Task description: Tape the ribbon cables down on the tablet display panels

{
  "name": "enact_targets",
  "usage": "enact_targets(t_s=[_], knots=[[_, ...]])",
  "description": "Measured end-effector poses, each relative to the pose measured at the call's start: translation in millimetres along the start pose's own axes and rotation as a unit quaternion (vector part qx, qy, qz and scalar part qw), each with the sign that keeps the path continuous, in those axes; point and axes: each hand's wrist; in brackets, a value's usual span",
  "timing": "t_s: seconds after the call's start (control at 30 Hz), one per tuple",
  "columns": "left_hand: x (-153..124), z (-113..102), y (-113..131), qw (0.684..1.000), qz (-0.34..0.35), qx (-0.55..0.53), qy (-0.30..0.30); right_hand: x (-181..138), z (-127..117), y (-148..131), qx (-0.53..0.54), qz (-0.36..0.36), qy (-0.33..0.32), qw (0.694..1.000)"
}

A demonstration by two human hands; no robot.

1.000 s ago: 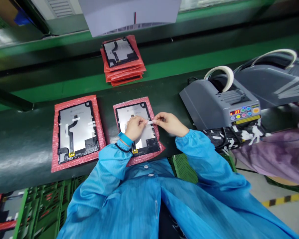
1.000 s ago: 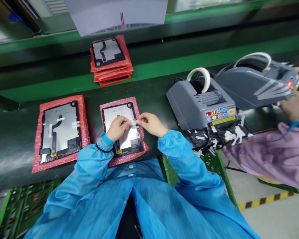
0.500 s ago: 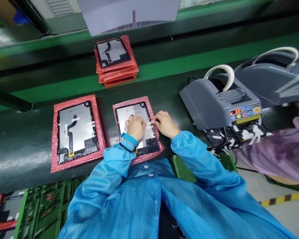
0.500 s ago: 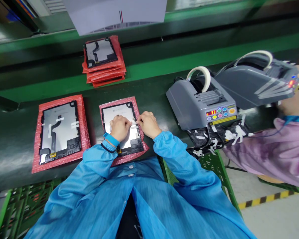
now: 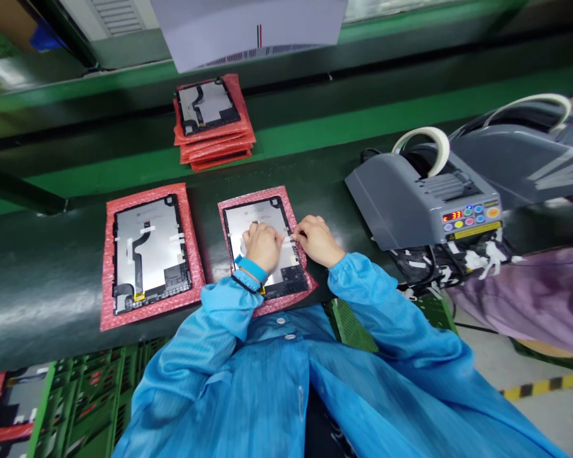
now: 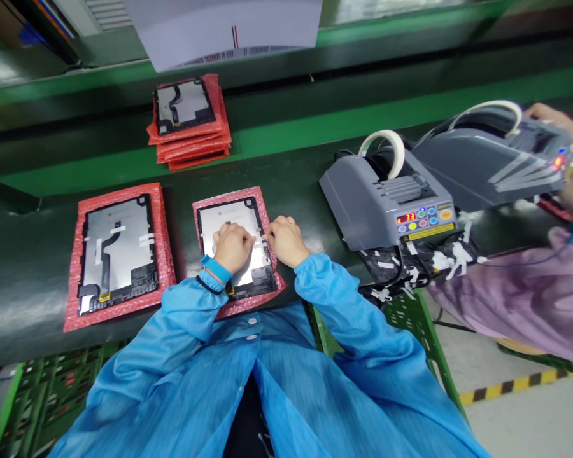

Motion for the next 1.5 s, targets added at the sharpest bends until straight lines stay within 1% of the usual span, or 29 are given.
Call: enact_targets(t_s=[0.07, 0.17, 0.27, 0.37, 0.43, 0.5, 0.53, 0.6, 0.7, 0.77, 0.83, 0.9, 0.93, 0.97, 1.0, 1.07, 1.13, 1.2, 1.3, 1.33, 1.37, 1.4, 1.47, 1.5], knots=[[0.1, 0.2, -0.5, 1.0, -0.002, 0.001, 0.006, -0.8, -0.1, 0.3, 0.002, 0.01, 0.015, 1.0], [-1.3, -0.5, -3.2, 0.999, -0.016, -0.005, 0.029, -7.9, -1.6, 1.3, 0.012, 0.03, 0.056, 0.998], [-2.5, -0.1, -5.3, 0.998, -0.027, -0.013, 0.053, -24.6, 0.4, -1.9, 0.02, 0.003, 0.079, 0.997], [0.0, 1.2, -3.2, 0.999, -0.024, -0.002, 0.048, -42.7, 6.5, -11.2, -0.017, -0.031, 0.058, 0.998], [1.5, -0.3, -1.3, 0.999, -0.018, 0.005, 0.039, -48.6, 8.2, -16.9, -0.062, -0.022, 0.037, 0.997], [-2.1, -5.5, -2.9, 0.999, -0.014, 0.005, 0.04, -48.1, 5.4, -17.9, -0.087, -0.016, 0.018, 0.996], [-7.2, -9.2, -6.0, 0.999, -0.012, 0.005, 0.045, -46.2, 2.6, -16.4, -0.086, -0.013, 0.014, 0.996], [-24.7, -16.5, -16.9, 0.998, -0.019, 0.011, 0.066, -41.4, -3.4, -10.8, -0.063, 0.008, 0.027, 0.998], [-60.0, -20.5, -38.0, 0.991, -0.073, 0.05, 0.097, -36.5, -6.5, -4.9, -0.033, 0.077, 0.066, 0.994], [-78.8, -17.9, -48.1, 0.987, -0.111, 0.08, 0.089, -34.8, -3.0, -6.7, -0.03, 0.097, 0.072, 0.992], [-87.9, -14.8, -52.2, 0.986, -0.125, 0.091, 0.069, -32.7, 1.7, -12.0, -0.007, 0.098, 0.062, 0.993], [-88.3, -14.7, -51.7, 0.988, -0.133, 0.06, 0.06, -30.9, 4.2, -18.4, 0.071, 0.119, 0.048, 0.989], [-86.7, -16.1, -50.6, 0.988, -0.138, 0.034, 0.059, -30.8, 4.3, -21.5, 0.135, 0.137, 0.041, 0.98], [-84.6, -18.2, -49.5, 0.988, -0.143, 0.007, 0.06, -31.6, 3.5, -24.3, 0.214, 0.157, 0.032, 0.964], [-82.5, -20.6, -48.4, 0.987, -0.147, -0.017, 0.062, -33.5, 2.2, -26.8, 0.3, 0.172, 0.016, 0.938], [-79.6, -25.0, -47.1, 0.985, -0.146, -0.054, 0.071, -40.1, -1.7, -31.2, 0.453, 0.182, -0.044, 0.871], [-78.8, -26.4, -47.2, 0.983, -0.141, -0.092, 0.079, -48.4, -6.6, -34.2, 0.54, 0.177, -0.121, 0.814], [-79.9, -24.1, -47.7, 0.975, -0.139, -0.149, 0.086, -55.5, -12.7, -35.5, 0.575, 0.176, -0.166, 0.782], [-83.6, -17.3, -47.1, 0.953, -0.149, -0.248, 0.091, -58.3, -23.9, -35.0, 0.599, 0.183, -0.185, 0.757], [-84.9, -16.1, -46.5, 0.94, -0.153, -0.29, 0.093, -56.2, -27.9, -35.2, 0.601, 0.187, -0.192, 0.753], [-86.2, -16.2, -46.2, 0.914, -0.158, -0.36, 0.098, -52.2, -31.5, -36.3, 0.599, 0.188, -0.2, 0.752], [-87.5, -18.3, -46.5, 0.875, -0.162, -0.444, 0.107, -46.4, -34.6, -38.9, 0.595, 0.186, -0.209, 0.753], [-91.4, -29.0, -50.7, 0.77, -0.169, -0.598, 0.141, -30.3, -38.2, -50.7, 0.585, 0.172, -0.233, 0.757], [-94.7, -37.6, -55.2, 0.724, -0.176, -0.647, 0.161, -20.9, -38.3, -60.6, 0.58, 0.161, -0.247, 0.759]])
Point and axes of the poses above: each hand's wrist, its own x-axis towards the middle knuckle, its own z-axis out of the palm, y = z × x, and after that the axes turned 7 degrees about z, right-handed
